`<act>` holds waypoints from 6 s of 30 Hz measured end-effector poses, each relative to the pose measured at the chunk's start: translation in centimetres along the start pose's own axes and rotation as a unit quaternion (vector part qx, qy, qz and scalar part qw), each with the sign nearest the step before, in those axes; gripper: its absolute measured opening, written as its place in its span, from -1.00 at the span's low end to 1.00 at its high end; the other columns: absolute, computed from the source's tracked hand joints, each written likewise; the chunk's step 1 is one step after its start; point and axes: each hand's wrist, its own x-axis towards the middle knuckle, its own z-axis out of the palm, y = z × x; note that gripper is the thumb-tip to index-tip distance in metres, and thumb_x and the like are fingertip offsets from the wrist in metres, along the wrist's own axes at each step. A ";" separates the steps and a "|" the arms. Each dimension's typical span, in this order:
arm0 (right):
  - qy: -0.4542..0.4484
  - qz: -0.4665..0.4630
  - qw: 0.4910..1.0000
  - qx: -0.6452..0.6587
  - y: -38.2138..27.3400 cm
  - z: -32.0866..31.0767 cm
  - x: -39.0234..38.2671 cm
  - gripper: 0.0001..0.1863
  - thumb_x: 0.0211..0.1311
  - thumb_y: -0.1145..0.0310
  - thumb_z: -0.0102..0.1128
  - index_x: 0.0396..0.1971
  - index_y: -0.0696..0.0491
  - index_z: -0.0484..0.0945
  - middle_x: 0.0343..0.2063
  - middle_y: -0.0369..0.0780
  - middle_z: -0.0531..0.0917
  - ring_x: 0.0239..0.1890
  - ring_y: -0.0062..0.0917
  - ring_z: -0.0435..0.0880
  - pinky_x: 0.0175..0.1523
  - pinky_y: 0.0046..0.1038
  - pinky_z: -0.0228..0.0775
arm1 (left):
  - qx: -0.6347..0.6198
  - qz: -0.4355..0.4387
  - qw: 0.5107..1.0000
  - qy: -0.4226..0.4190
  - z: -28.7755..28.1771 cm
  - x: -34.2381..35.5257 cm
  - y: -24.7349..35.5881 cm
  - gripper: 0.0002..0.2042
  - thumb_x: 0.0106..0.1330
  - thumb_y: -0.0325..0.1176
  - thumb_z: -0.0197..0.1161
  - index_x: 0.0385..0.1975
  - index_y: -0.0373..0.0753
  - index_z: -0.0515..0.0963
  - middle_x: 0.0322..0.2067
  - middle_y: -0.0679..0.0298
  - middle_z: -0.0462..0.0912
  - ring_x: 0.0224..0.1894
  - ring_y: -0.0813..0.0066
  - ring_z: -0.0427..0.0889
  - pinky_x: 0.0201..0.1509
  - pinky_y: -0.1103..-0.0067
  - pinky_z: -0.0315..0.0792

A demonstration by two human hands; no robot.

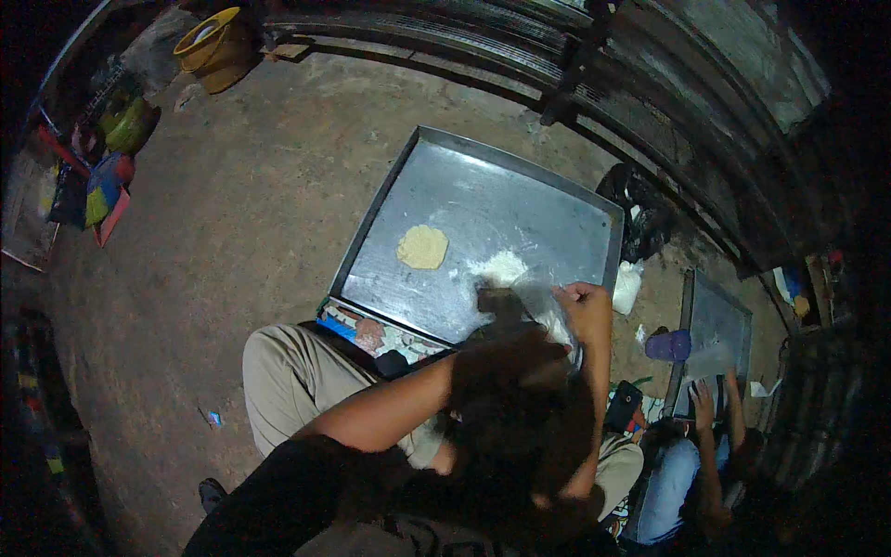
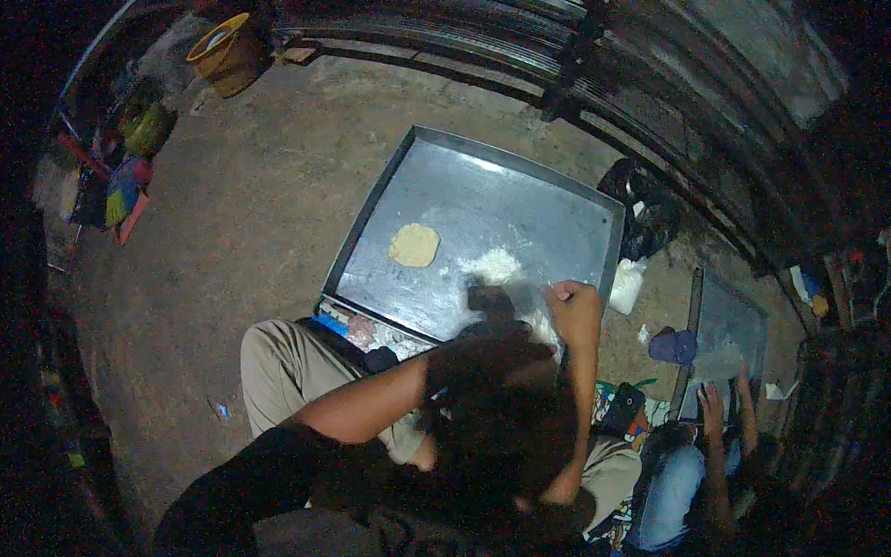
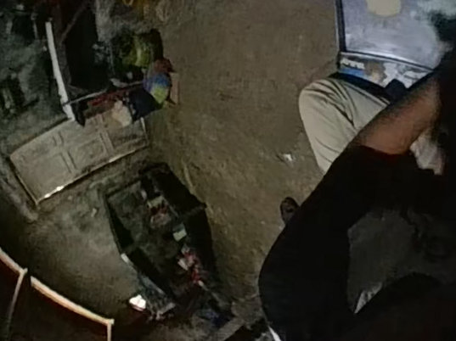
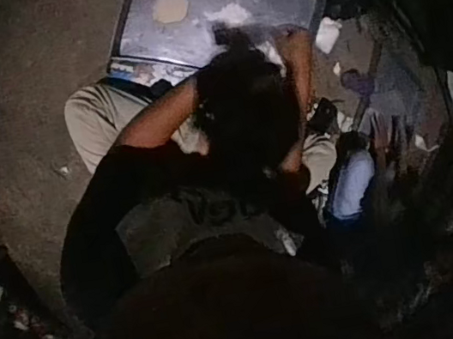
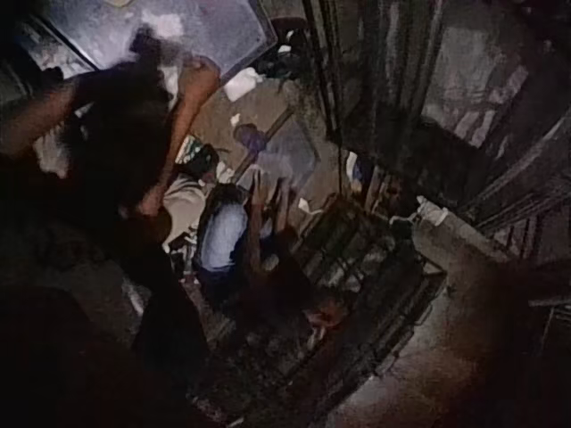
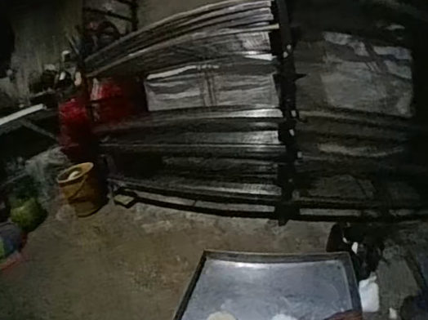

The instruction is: The person shapes dough by hand on a metal tray and adds white powder from a plastic bag.

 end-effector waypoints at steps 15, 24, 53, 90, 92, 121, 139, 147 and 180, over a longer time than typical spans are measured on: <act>-0.082 0.045 0.996 -0.002 2.9 -0.2 0.7 -0.54 0.16 0.06 0.34 -0.61 0.20 0.56 -0.71 -0.35 0.40 -0.57 -0.65 0.31 -0.42 -0.46 0.25 | -0.187 -0.049 0.977 -0.096 -1.8 1.0 0.4 -0.24 0.06 -0.06 0.35 0.23 -0.36 0.29 0.08 -0.03 0.47 0.14 0.03 0.43 0.24 0.34 0.27; -0.301 0.089 0.942 0.120 4.9 -3.6 0.3 -0.78 0.11 0.27 0.41 -0.44 0.14 0.68 -0.51 -0.42 0.62 -0.47 -0.73 0.45 -0.32 -0.57 0.31 | -0.192 -0.026 0.981 -0.029 -1.8 1.2 1.2 -0.24 0.07 -0.06 0.32 0.26 -0.34 0.27 -0.12 -0.01 0.57 -0.12 0.11 0.53 0.05 0.38 0.37; -0.352 0.138 0.926 0.014 1.4 -2.7 -0.2 -0.52 0.24 0.04 0.26 -0.06 0.15 0.61 -0.21 -0.24 0.68 -0.19 -0.57 0.59 -0.06 -0.49 0.40 | -0.042 -0.060 0.993 0.088 4.9 -2.3 -5.8 -0.63 0.28 -0.30 0.24 0.01 -0.36 0.46 -0.09 0.15 0.59 -0.12 0.35 0.57 0.05 0.43 0.46; -0.354 0.288 0.793 0.404 2.9 -2.5 -0.1 -0.76 0.09 0.26 0.30 -0.47 0.16 0.58 -0.59 -0.15 0.62 -0.60 -0.38 0.62 -0.48 -0.31 0.47 | -0.351 -0.406 0.795 0.282 -3.8 1.3 -8.4 -0.72 0.29 -0.26 0.18 -0.16 -0.36 0.52 -0.32 0.16 0.61 -0.25 0.43 0.62 -0.18 0.55 0.46; -0.360 0.299 0.808 0.358 0.7 -1.6 0.1 -0.68 0.15 0.16 0.24 -0.50 0.17 0.57 -0.62 -0.11 0.61 -0.63 -0.31 0.60 -0.45 -0.29 0.48 | -0.193 -0.382 0.867 0.255 -5.6 0.8 -8.9 -0.71 0.26 -0.26 0.18 -0.13 -0.34 0.52 -0.27 0.07 0.60 -0.24 0.29 0.61 -0.10 0.47 0.46; -0.452 0.278 0.692 0.489 0.5 0.3 1.1 -0.59 0.32 0.02 0.05 -0.28 0.12 0.56 -0.65 -0.13 0.56 -0.64 -0.34 0.56 -0.45 -0.31 0.45 | 0.077 -0.083 0.983 0.144 -8.3 2.4 -5.5 -0.83 0.07 -0.12 0.36 -0.51 -0.06 0.67 -0.12 0.29 0.53 0.01 0.20 0.43 0.05 0.34 0.35; -0.442 0.249 0.687 0.520 0.8 -0.9 0.9 -0.62 0.38 0.02 -0.05 -0.33 0.06 0.50 -0.70 -0.13 0.48 -0.66 -0.32 0.45 -0.46 -0.31 0.33 | 0.066 -0.290 0.943 0.153 -10.6 0.3 -8.0 -0.86 0.16 -0.36 0.29 -0.29 -0.14 0.65 -0.03 0.14 0.53 0.01 0.05 0.48 0.14 0.30 0.37; -0.373 0.270 0.736 0.497 1.8 -1.4 0.9 -0.62 0.36 0.01 0.04 -0.32 0.06 0.55 -0.66 -0.13 0.53 -0.65 -0.31 0.50 -0.46 -0.32 0.40 | 0.278 -0.486 0.829 0.013 -11.5 -2.0 -8.2 -0.66 0.14 -0.25 0.31 -0.13 -0.29 0.55 -0.06 0.01 0.53 0.06 0.05 0.50 0.12 0.27 0.42; 0.185 -0.013 0.982 -0.019 -7.6 -6.1 4.7 -0.48 0.30 0.01 0.16 -0.25 0.28 0.62 -0.43 0.03 0.69 -0.32 -0.23 0.70 -0.18 -0.29 0.44 | 0.381 -0.342 0.831 -0.216 -1.9 -1.2 -9.2 0.03 0.18 0.23 0.13 0.39 -0.46 -0.17 0.40 -0.26 -0.14 0.48 -0.14 -0.18 0.47 0.04 -0.17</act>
